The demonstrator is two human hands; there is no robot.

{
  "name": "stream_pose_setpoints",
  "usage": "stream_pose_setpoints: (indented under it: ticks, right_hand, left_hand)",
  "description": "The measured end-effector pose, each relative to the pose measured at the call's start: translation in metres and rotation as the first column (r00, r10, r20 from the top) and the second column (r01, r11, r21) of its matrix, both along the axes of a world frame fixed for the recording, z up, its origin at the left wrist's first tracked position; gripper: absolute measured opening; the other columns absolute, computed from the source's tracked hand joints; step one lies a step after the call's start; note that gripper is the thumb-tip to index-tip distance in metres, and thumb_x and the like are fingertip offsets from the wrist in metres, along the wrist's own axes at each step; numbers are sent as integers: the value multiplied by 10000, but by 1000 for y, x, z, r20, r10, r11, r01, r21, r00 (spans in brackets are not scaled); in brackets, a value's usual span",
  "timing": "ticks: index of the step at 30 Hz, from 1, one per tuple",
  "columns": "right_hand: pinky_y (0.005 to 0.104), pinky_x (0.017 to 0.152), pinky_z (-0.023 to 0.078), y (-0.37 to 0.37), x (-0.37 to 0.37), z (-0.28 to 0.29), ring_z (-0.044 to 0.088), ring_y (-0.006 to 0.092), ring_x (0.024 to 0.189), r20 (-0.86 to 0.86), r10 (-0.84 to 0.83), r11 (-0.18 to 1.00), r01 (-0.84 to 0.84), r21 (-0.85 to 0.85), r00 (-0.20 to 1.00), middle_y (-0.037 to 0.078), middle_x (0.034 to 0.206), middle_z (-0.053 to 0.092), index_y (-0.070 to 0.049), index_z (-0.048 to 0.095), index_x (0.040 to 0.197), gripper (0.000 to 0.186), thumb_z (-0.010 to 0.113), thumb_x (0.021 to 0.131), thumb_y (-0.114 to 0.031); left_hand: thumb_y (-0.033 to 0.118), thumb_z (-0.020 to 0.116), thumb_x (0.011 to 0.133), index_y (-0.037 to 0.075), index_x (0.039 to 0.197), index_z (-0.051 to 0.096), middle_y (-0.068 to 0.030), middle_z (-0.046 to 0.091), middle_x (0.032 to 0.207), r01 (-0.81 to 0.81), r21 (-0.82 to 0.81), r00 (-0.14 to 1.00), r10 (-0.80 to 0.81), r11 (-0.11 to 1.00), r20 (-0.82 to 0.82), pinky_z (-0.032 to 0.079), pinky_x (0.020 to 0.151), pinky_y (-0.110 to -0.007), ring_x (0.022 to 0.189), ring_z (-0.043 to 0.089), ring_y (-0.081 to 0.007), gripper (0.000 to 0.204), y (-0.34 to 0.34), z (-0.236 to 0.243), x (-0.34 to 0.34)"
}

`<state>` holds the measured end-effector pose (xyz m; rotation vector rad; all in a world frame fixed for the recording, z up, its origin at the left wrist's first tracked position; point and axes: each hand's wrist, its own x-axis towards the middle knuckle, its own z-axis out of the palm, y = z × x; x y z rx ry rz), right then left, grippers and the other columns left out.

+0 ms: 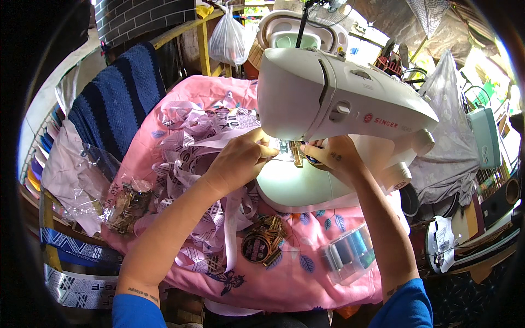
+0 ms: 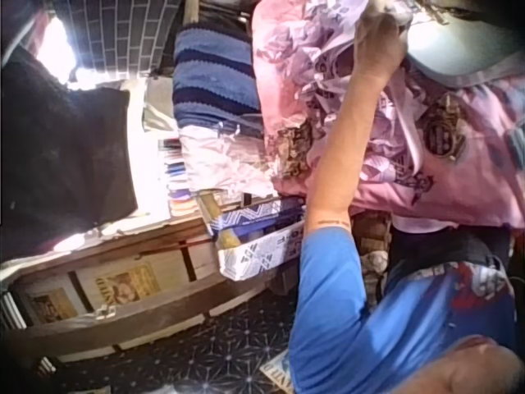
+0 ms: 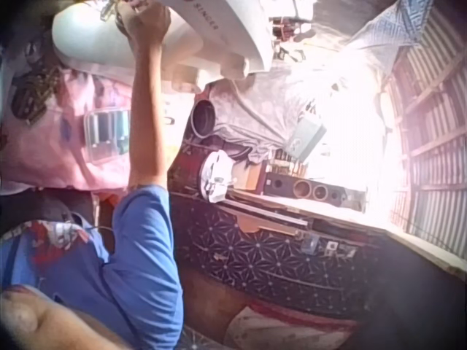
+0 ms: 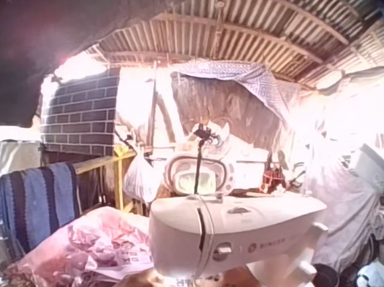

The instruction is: The person folds and aligns a pink ribbon, then sews it on a Singer sewing machine. They repeat this process multiple times, handling the ribbon and operating the machine throughout the clip.

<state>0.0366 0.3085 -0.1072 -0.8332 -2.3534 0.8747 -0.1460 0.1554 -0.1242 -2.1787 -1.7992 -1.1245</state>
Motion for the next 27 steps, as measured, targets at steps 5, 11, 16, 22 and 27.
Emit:
stream_pose_setpoints:
  ticks: [5,11,16,22,27]
  right_hand:
    - [356,675,476,3,-2,-2,605,228,678,47,-34,998,31,61,998,78,676,624,-22,641,758,310,745,680,-303]
    - [350,658,484,2,-3,0,617,229,656,79,-70,987,57,151,994,85,667,638,-15,647,739,315,743,672,-307]
    - [355,650,496,1,-5,1,637,240,620,91,-74,988,61,139,993,98,643,656,-3,648,711,316,734,672,-305]
    - [364,671,505,7,-7,-6,641,251,627,61,-112,982,102,156,992,105,642,659,-7,672,698,305,717,679,-307]
    - [377,711,515,3,-9,-2,661,277,685,143,-138,977,112,181,980,114,693,681,-10,671,722,293,703,686,-299]
  left_hand:
    - [54,710,735,96,947,737,-108,580,860,-19,-7,1000,19,1000,-25,493,736,-363,792,616,-260,218,1,1,-1]
    - [57,660,751,57,889,714,-109,588,886,-24,-31,1000,24,999,-18,507,747,-376,802,634,-276,148,1,5,0]
    - [52,693,750,68,949,732,-135,597,902,-20,-43,1000,19,999,-20,501,751,-365,826,637,-273,203,2,3,-2]
    - [31,684,753,62,947,729,-137,602,917,-27,-48,1000,27,998,-13,504,758,-370,829,639,-273,201,4,4,0]
    - [26,677,757,64,948,728,-134,602,918,-33,-42,999,32,999,-27,503,761,-372,836,638,-268,201,3,3,-3]
